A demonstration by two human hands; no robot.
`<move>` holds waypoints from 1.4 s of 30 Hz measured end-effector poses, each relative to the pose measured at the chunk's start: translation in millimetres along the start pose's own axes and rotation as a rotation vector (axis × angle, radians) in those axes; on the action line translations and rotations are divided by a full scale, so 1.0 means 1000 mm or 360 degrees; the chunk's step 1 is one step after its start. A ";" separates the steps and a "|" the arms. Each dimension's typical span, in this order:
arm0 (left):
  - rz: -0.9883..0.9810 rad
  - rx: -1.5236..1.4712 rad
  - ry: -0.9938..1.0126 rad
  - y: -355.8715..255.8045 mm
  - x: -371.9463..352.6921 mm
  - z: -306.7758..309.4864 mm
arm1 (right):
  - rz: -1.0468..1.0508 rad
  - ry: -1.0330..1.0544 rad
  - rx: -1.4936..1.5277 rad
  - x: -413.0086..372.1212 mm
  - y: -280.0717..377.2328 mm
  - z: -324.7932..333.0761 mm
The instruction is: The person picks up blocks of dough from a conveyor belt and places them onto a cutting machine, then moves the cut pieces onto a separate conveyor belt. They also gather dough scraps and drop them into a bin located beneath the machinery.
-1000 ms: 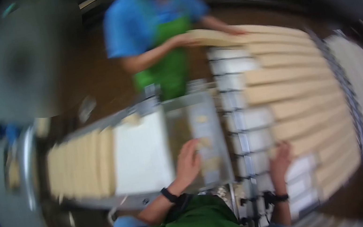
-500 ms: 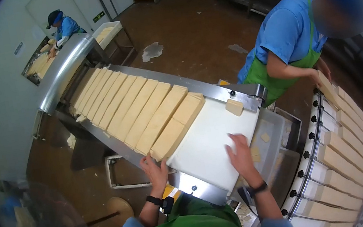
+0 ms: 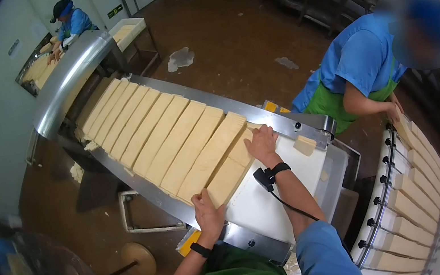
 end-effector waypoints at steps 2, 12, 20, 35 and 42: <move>0.0008 0.0021 0.0020 -0.004 -0.001 -0.003 | 0.0058 0.0000 -0.0011 -0.002 -0.002 -0.003; -0.0481 -0.0061 0.0281 -0.044 0.003 -0.019 | -0.0200 -0.0404 0.0279 -0.114 -0.120 0.049; -0.0126 -0.0693 0.0576 0.001 0.014 -0.075 | -0.0106 -0.0372 0.0355 -0.129 -0.150 0.067; -0.0416 0.0345 0.0023 -0.083 -0.019 -0.023 | -0.0091 -0.0413 0.0325 -0.131 -0.159 0.069; -0.0319 0.0228 0.0627 -0.089 -0.007 -0.066 | -0.0171 -0.0281 0.0438 -0.141 -0.157 0.071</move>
Point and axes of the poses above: each hand's wrist, its own x-axis towards the middle knuckle, its own z-axis out of the back of the hand, y = z × x, the point moved 5 cm from there along x, towards the middle knuckle, and after that the axes turned 10 degrees about x, right-handed, at the moved point
